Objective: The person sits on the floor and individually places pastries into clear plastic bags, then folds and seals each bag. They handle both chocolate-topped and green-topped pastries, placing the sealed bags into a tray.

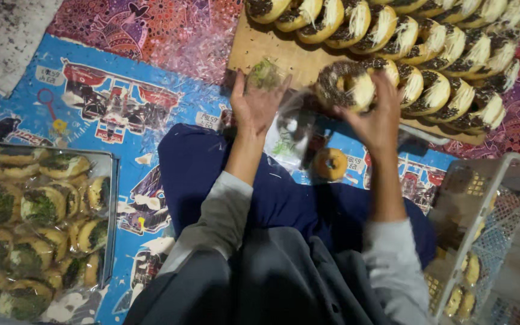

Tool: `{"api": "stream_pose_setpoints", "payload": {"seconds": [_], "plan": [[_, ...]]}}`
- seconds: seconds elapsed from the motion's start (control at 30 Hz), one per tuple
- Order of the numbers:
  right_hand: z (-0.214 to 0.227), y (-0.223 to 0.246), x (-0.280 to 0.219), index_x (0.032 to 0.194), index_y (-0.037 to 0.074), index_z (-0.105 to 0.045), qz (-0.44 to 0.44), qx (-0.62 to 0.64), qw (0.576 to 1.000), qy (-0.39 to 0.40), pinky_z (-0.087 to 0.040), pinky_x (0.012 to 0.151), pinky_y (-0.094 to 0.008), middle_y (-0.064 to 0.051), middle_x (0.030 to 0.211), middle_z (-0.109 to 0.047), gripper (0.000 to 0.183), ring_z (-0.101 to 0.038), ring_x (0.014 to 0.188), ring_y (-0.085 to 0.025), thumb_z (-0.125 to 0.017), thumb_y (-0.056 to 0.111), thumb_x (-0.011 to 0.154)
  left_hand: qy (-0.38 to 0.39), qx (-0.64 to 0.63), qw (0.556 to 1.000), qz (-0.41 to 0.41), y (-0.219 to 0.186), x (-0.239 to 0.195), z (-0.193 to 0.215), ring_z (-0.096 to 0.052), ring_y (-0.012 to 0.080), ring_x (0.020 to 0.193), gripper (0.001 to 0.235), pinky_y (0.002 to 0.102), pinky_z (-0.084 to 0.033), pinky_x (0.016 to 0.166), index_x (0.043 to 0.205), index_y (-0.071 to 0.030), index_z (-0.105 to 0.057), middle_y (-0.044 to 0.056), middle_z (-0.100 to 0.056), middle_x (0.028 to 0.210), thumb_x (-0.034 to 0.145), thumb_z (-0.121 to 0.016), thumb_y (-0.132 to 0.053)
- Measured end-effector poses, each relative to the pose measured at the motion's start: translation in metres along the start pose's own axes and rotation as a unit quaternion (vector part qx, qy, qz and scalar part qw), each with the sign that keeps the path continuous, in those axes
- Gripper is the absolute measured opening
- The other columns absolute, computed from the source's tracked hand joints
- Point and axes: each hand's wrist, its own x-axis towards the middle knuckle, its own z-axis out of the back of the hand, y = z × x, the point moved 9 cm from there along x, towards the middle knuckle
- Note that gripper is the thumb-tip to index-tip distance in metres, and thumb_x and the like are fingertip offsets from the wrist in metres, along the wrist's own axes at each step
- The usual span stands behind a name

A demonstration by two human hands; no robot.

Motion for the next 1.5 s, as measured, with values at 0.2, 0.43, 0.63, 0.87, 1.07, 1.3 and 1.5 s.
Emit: {"api": "stream_pose_setpoints", "payload": {"seconds": [0.2, 0.43, 0.63, 0.87, 1.07, 1.3, 1.5], "plan": [[-0.005, 0.075, -0.063, 0.137, 0.001, -0.057, -0.062, 0.304, 0.951, -0.006, -0.048, 0.113, -0.043, -0.017, 0.133, -0.06, 0.081, -0.059, 0.128, -0.031, -0.096, 0.019, 0.068, -0.006, 0.07, 0.994, -0.084, 0.003, -0.008, 0.006, -0.065, 0.0328, 0.115, 0.046, 0.067, -0.044, 0.109, 0.126, -0.006, -0.059, 0.016, -0.067, 0.126, 0.102, -0.052, -0.045], [-0.04, 0.104, -0.032, 0.145, -0.001, -0.054, 0.028, 0.15, 0.981, -0.118, -0.042, 0.119, -0.045, -0.023, 0.143, -0.056, 0.078, -0.053, 0.137, -0.039, -0.092, 0.022, 0.08, -0.017, 0.119, 0.993, -0.001, 0.07, -0.034, 0.009, -0.054, 0.0323, 0.133, 0.06, 0.049, -0.045, 0.114, 0.151, -0.003, -0.043, 0.018, -0.052, 0.147, 0.106, -0.058, -0.04], [-0.026, 0.102, -0.02, 0.141, -0.001, -0.057, -0.009, 0.111, 0.987, -0.117, -0.042, 0.113, -0.047, -0.02, 0.138, -0.063, 0.081, -0.056, 0.129, -0.038, -0.089, 0.022, 0.071, 0.049, 0.653, 0.655, -0.377, 0.046, -0.121, -0.074, -0.045, 0.0323, 0.13, 0.087, 0.043, -0.039, 0.111, 0.15, 0.0, -0.024, 0.017, -0.041, 0.143, 0.084, -0.081, -0.009], [-0.04, 0.111, -0.03, 0.146, -0.001, -0.051, 0.013, 0.1, 0.992, -0.073, -0.046, 0.106, -0.044, -0.02, 0.136, -0.065, 0.079, -0.062, 0.12, -0.035, -0.088, 0.014, 0.078, 0.149, 0.86, 0.414, -0.26, 0.053, -0.142, -0.103, -0.061, 0.0293, 0.109, 0.028, 0.044, -0.048, 0.097, 0.128, -0.01, -0.065, 0.007, -0.066, 0.119, 0.1, -0.067, -0.008], [-0.099, 0.11, -0.043, 0.152, 0.002, -0.048, -0.059, 0.402, 0.902, 0.142, -0.055, 0.103, -0.035, -0.019, 0.138, -0.068, 0.062, -0.068, 0.121, -0.021, -0.071, 0.005, 0.095, 0.281, 0.846, 0.272, -0.361, 0.01, -0.184, -0.141, -0.061, 0.0311, 0.125, 0.041, 0.058, -0.036, 0.111, 0.116, -0.004, -0.073, 0.011, -0.071, 0.124, 0.084, -0.078, -0.03], [-0.11, 0.207, -0.089, 0.11, 0.009, -0.076, 0.117, 0.132, 0.965, 0.193, -0.054, 0.061, -0.042, -0.016, 0.083, -0.075, 0.021, -0.072, 0.07, -0.032, -0.077, 0.021, 0.093, -0.035, 0.79, 0.534, -0.298, -0.121, -0.243, -0.081, -0.077, 0.0218, 0.105, 0.016, 0.035, -0.06, 0.097, 0.115, -0.001, -0.072, 0.011, -0.078, 0.108, 0.105, -0.061, -0.005], [-0.124, 0.291, -0.109, 0.103, 0.011, -0.079, 0.214, 0.146, 0.943, 0.208, -0.057, 0.067, -0.042, -0.012, 0.092, -0.075, 0.013, -0.072, 0.078, -0.033, -0.077, 0.016, 0.092, -0.169, 0.638, 0.703, -0.264, -0.174, -0.255, -0.01, -0.075, 0.0148, 0.091, 0.02, 0.028, -0.061, 0.084, 0.122, 0.003, -0.065, 0.011, -0.077, 0.098, 0.105, -0.057, -0.004]]}}
